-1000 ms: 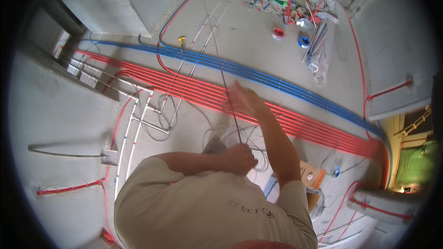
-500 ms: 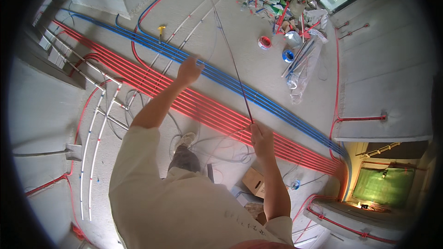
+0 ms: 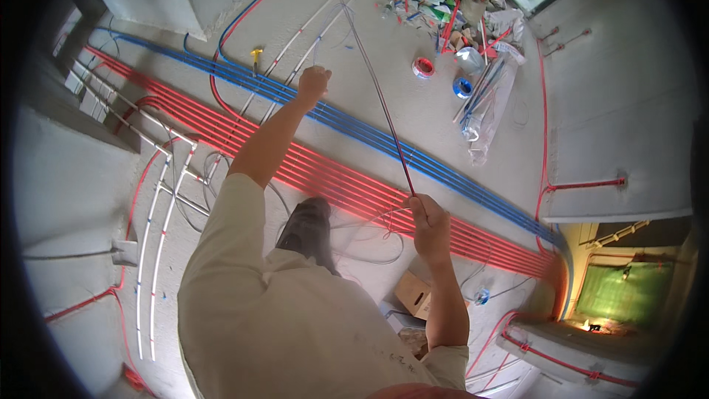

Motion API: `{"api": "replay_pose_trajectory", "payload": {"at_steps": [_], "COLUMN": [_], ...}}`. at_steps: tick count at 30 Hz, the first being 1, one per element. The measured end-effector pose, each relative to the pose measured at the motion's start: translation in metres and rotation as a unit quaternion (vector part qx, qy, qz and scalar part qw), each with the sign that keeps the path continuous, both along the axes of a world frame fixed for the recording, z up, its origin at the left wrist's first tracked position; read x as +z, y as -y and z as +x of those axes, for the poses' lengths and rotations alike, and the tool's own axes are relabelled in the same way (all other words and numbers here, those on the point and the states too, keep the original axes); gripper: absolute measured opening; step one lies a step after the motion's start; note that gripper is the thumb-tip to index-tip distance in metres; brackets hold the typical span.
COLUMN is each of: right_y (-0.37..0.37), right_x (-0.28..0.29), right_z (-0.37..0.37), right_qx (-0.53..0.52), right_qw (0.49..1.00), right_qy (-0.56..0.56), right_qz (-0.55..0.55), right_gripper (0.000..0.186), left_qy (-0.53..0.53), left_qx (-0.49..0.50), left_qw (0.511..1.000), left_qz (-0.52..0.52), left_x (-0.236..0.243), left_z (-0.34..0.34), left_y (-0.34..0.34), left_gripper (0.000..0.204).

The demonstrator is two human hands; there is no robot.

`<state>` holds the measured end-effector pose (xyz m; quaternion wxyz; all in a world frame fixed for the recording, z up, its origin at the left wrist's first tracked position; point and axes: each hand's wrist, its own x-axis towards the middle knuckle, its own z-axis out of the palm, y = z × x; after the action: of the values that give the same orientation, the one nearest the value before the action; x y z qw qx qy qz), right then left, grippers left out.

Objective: The person pulls red and blue electrical wires from conduits on the floor and walls, then feeds them into a junction box. They use blue electrical tape to bundle and secure the wires inside the box.

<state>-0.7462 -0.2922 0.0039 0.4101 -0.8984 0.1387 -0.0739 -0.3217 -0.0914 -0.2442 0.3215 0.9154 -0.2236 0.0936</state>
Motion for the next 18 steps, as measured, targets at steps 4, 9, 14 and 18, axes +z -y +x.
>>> {"api": "replay_pose_trajectory", "payload": {"at_steps": [4, 9, 14, 18], "right_y": [0.013, 0.033, 0.022, 0.019], "right_x": [0.012, 0.029, 0.079, 0.081], "right_z": [0.0, -0.012, -0.021, 0.001], "right_qx": [-0.015, 0.028, -0.046, -0.083], "right_qw": [0.998, 0.995, 0.982, 0.972], "right_qy": [-0.056, -0.058, -0.178, -0.206], "right_qz": [-0.03, -0.081, -0.052, -0.072], "right_gripper": [0.023, 0.02, 0.021, 0.027], "left_qy": [-0.29, -0.213, -0.195, -0.395], "left_qx": [0.136, 0.201, 0.162, -0.002], "left_qw": [0.921, 0.944, 0.963, 0.881], "left_qz": [-0.222, -0.151, -0.088, -0.259], "left_x": [0.056, 0.033, -0.021, -0.046], "left_z": [0.057, 0.214, 0.327, 0.38], "left_y": [0.043, 0.067, 0.106, 0.137], "left_gripper": [0.041, 0.065, 0.076, 0.045]}}
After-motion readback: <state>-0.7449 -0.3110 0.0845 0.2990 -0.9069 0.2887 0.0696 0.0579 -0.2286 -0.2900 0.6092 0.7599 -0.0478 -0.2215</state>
